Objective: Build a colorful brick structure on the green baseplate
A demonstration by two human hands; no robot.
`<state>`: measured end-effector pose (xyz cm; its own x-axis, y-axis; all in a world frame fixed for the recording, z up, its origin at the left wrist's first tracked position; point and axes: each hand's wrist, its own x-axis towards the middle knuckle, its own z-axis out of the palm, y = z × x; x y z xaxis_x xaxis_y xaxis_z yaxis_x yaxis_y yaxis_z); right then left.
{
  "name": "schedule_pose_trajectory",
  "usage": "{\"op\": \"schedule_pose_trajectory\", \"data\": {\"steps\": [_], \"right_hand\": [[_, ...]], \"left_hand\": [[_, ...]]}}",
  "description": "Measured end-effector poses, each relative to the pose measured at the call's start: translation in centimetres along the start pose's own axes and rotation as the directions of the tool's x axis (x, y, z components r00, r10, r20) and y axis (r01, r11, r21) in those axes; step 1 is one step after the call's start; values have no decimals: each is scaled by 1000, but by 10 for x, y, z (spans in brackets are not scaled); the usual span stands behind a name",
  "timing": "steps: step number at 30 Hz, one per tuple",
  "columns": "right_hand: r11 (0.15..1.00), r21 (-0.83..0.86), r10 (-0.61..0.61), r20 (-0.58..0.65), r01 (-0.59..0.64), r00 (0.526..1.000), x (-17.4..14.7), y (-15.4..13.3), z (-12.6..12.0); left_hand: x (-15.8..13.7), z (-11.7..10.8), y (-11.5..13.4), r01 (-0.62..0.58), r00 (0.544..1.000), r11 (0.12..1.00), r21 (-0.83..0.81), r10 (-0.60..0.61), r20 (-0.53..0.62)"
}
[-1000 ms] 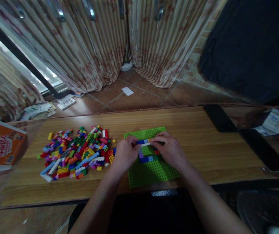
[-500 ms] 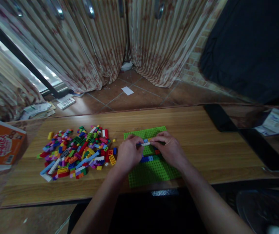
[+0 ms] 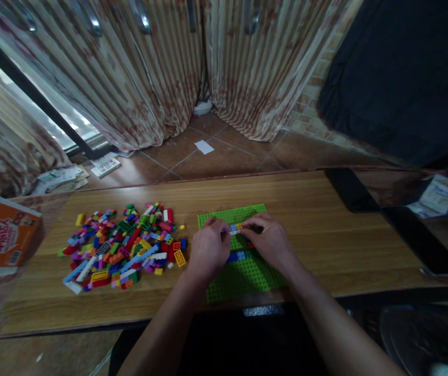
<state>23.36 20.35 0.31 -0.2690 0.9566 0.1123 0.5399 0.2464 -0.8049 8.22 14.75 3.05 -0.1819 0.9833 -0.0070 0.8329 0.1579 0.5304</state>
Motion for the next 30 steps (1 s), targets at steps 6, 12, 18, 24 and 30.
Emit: {"op": "schedule_pose_trajectory", "data": {"steps": [6,12,18,24,30], "right_hand": [[999,-35,21,-5,-22,1000,1,-4,-1],[998,-39,52,8,-52,999,3,-7,-2],[996,-44,78,17,-77,997,5,-10,-2],[993,-56,106,38,-104,994,8,-8,1],[990,-94,108,54,-103,993,11,-8,3]], "left_hand": [[5,-5,-6,98,995,987,-124,-94,35],[9,-4,-9,157,987,976,-153,-151,46],[11,-6,-4,196,980,972,-131,-189,65],[11,-6,-1,216,976,973,-83,-211,59],[10,-4,-3,197,980,976,-91,-193,50]]}}
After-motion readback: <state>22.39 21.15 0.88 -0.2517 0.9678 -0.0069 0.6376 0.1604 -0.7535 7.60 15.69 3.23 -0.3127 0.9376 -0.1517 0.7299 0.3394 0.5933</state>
